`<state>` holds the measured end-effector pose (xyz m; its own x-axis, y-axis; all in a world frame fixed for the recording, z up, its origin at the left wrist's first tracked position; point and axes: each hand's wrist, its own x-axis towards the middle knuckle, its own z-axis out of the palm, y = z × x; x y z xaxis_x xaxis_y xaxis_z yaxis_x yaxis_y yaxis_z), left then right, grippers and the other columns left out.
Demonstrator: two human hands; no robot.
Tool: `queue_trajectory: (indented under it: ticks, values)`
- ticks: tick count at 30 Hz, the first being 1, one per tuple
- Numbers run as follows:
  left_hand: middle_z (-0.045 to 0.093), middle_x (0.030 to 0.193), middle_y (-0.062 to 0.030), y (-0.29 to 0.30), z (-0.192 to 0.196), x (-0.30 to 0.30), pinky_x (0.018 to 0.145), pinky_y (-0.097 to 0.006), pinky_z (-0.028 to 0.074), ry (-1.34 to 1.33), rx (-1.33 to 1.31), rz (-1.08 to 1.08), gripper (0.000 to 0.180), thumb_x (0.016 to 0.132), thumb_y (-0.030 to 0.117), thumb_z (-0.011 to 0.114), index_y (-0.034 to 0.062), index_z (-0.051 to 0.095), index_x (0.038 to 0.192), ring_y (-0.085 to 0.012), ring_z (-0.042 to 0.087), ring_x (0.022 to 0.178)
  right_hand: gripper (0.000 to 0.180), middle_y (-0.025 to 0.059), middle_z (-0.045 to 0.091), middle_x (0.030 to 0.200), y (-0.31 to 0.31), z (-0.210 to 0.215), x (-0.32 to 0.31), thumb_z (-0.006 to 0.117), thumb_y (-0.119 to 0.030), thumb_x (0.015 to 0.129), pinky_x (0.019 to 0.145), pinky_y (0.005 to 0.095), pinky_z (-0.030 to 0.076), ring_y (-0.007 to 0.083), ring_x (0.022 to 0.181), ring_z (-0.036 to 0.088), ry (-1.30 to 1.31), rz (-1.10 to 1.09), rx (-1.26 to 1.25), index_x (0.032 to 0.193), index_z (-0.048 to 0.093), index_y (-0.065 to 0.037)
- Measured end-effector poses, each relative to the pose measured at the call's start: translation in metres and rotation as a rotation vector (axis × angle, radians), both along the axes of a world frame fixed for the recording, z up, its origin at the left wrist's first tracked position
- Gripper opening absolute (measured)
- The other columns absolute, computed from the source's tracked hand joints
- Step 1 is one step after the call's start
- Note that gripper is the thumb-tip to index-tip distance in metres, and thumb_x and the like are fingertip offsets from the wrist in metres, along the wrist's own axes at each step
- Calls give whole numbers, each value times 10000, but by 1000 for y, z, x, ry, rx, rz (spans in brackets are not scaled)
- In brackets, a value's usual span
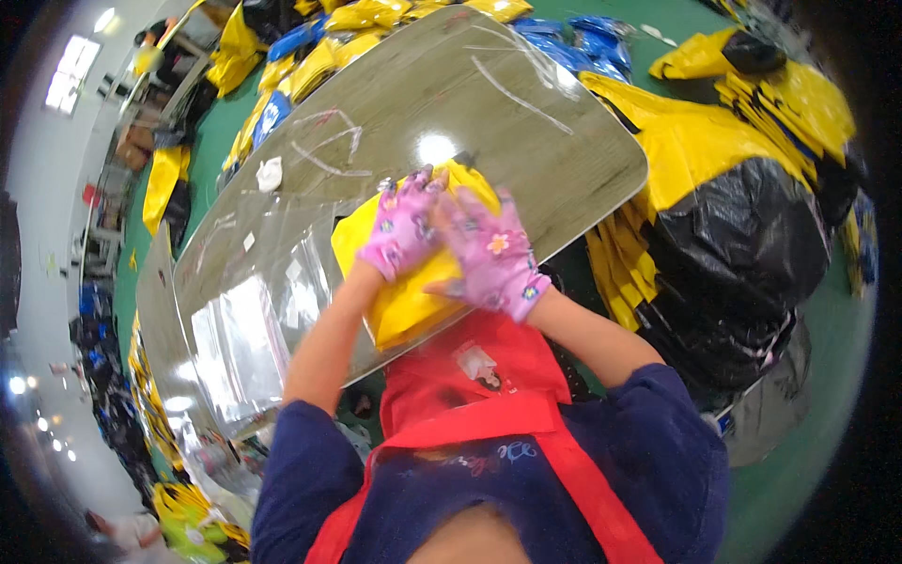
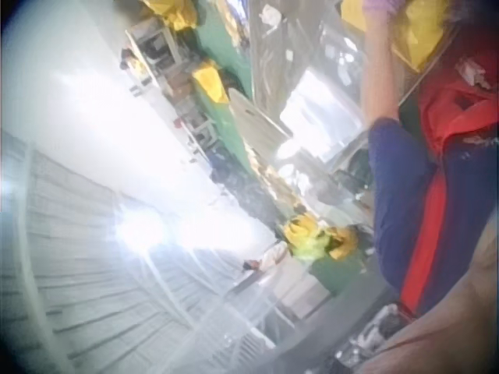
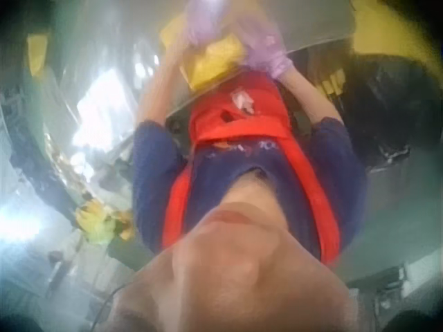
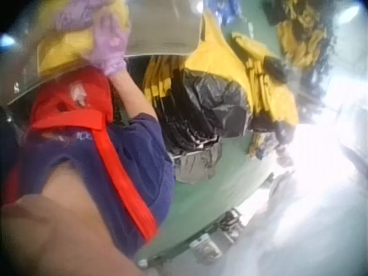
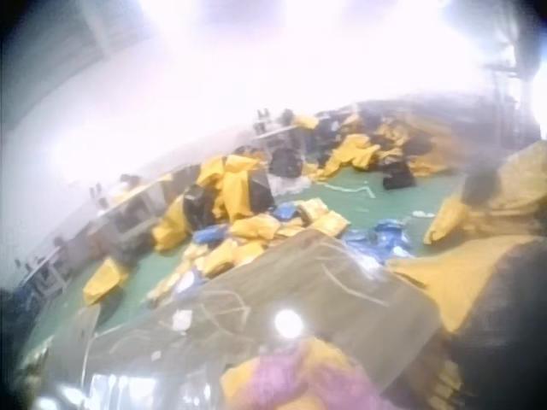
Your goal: The person repeatedly unfolds and refolds yellow and black raincoats on a clear table, handling each item one at a time. The person wears pink gloves and a red apron while performing the folding task.
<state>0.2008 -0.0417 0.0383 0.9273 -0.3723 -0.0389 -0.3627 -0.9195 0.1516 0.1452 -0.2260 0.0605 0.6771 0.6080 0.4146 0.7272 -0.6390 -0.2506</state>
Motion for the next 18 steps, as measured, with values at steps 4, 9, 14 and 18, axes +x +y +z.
queue_trajectory:
  ticks: [4, 9, 14, 18]
  values:
    - [378, 1450, -184, 32, 4, 32, 1116, -414, 268, 248, -179, -132, 561, 950, 351, 443, 160, 313, 1462, -341, 336, 1352, 724, 168, 436, 1376, -24, -30, 15, 645, -555, 725, 987, 584, 328, 340, 1295, 384, 35, 106, -70, 1297, 487, -141]
    - [361, 1466, -168, 14, 9, 3, 1136, -360, 242, 417, -497, -216, 533, 959, 312, 482, 125, 358, 1442, -301, 327, 1364, 708, 160, 427, 1373, -81, -67, -2, 739, -276, 662, 959, 566, 375, 363, 1241, 454, -190, 180, 31, 1301, 451, -181]
    - [601, 1223, -164, 65, 11, -64, 975, -356, 428, 43, -801, 156, 469, 927, 259, 534, 58, 476, 1347, -278, 545, 1176, 601, 160, 553, 1251, -114, -37, -3, 787, -151, 634, 982, 456, 396, 404, 1201, 488, 71, 121, 340, 1187, 559, -91]
    - [445, 1399, -170, 66, -34, -141, 1104, -443, 276, -88, -337, 535, 520, 874, 295, 558, 132, 477, 1360, -360, 389, 1314, 466, 126, 552, 1249, -179, -79, -9, 715, -185, 797, 971, 405, 414, 319, 1151, 525, 158, -223, 322, 1217, 547, -75]
